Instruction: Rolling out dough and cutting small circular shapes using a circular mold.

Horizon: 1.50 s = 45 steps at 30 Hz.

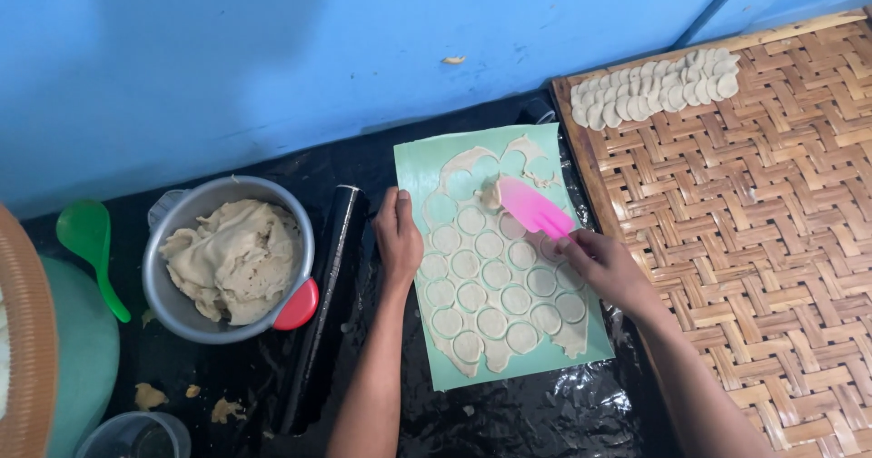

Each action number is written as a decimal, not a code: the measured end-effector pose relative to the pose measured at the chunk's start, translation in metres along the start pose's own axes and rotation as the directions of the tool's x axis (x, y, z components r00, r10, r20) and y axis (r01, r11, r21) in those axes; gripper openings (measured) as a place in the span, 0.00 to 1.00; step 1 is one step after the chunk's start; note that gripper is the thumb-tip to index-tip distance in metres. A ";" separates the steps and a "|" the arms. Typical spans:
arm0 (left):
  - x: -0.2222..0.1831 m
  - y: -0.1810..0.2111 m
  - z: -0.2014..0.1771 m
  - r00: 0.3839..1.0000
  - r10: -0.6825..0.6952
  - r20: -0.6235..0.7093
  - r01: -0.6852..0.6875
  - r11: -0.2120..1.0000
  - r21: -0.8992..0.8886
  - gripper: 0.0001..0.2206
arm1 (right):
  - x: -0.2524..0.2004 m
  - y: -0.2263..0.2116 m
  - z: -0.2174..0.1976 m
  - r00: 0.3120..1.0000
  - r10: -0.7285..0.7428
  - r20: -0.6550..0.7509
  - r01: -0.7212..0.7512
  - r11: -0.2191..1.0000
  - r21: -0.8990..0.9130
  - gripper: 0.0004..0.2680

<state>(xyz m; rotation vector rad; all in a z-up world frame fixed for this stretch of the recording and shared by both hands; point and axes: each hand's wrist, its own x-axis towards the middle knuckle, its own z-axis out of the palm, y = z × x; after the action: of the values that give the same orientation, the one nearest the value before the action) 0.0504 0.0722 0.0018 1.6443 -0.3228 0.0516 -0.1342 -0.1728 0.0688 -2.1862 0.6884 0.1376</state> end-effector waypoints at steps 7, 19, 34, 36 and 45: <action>0.000 0.004 -0.001 1.000 -0.026 0.007 0.026 1.000 -0.011 0.14 | 0.004 0.014 -0.006 0.998 0.000 0.061 -0.021 0.937 0.348 0.14; 0.000 0.001 0.002 1.000 -0.004 -0.007 0.004 1.000 -0.003 0.14 | 0.056 0.063 -0.061 0.916 -0.003 -0.402 0.038 0.996 0.081 0.14; 0.000 0.004 0.002 1.000 -0.024 -0.015 0.024 0.999 0.022 0.14 | 0.044 0.041 -0.070 0.866 -0.094 -0.491 -0.133 0.903 -0.408 0.16; 0.001 0.006 0.002 1.000 -0.020 -0.017 0.021 1.000 0.016 0.14 | 0.036 0.029 -0.069 0.836 -0.195 -0.514 -0.137 0.831 -0.539 0.13; 0.002 -0.001 0.001 1.000 -0.015 -0.009 0.015 1.000 -0.008 0.14 | -0.013 0.002 -0.048 0.874 -0.184 -0.450 -0.030 0.904 -0.426 0.12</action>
<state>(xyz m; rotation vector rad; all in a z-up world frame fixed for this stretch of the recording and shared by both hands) 0.0522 0.0706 0.0009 1.6376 -0.3038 0.0463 -0.1525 -0.2032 0.1032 -2.7018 0.9053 -0.3522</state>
